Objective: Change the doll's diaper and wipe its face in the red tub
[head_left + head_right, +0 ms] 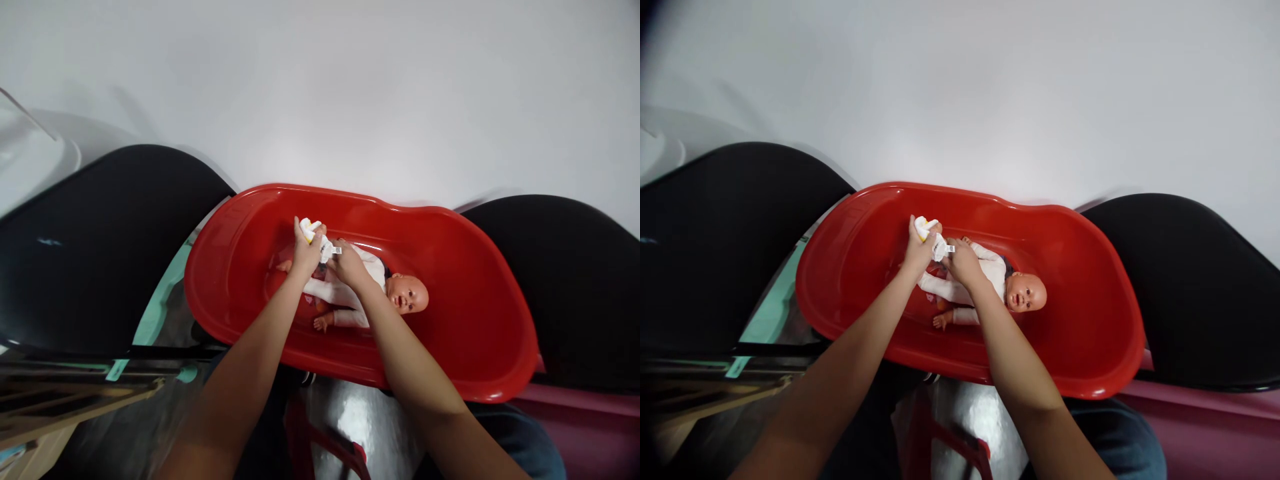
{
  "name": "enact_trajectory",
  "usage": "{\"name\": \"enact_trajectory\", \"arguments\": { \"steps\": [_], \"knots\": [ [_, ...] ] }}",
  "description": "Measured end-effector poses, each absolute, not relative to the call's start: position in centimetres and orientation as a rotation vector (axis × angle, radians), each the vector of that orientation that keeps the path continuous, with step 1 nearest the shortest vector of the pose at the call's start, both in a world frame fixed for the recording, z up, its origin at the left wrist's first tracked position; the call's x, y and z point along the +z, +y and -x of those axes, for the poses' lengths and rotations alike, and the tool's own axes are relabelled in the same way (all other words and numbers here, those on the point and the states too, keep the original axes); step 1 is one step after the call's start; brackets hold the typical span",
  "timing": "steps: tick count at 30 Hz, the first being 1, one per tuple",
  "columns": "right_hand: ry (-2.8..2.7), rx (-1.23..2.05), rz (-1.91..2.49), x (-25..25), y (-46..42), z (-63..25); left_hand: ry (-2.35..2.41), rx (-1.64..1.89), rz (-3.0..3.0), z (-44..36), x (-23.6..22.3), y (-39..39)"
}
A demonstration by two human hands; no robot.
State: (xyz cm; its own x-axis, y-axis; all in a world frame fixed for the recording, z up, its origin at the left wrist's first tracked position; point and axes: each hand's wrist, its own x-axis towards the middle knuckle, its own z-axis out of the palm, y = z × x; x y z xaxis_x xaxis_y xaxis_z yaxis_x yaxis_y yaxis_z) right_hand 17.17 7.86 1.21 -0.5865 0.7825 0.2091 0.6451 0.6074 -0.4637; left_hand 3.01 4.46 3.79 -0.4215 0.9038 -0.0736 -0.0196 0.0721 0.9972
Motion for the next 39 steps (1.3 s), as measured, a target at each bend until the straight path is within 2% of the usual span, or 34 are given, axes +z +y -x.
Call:
{"name": "enact_trajectory", "arguments": {
  "steps": [7,12,17,30,39],
  "knots": [
    [-2.531,0.444,1.141,1.4,7.4,-17.3,1.765,1.429,-1.079,-1.6,4.0,4.7],
    [-2.623,0.363,1.188,1.7,7.0,-17.2,1.852,1.187,-1.517,-1.0,4.5,3.9],
    [-2.665,0.29,1.183,1.7,6.7,-16.9,1.981,1.086,-1.613,-1.0,4.7,3.4],
    [-2.691,0.32,1.126,2.1,6.5,-16.8,2.109,1.078,-1.396,-0.9,5.2,3.8],
    [-2.694,0.341,1.12,2.5,6.4,-17.0,1.855,1.373,-0.95,-0.1,3.8,5.0]
  ]
}}
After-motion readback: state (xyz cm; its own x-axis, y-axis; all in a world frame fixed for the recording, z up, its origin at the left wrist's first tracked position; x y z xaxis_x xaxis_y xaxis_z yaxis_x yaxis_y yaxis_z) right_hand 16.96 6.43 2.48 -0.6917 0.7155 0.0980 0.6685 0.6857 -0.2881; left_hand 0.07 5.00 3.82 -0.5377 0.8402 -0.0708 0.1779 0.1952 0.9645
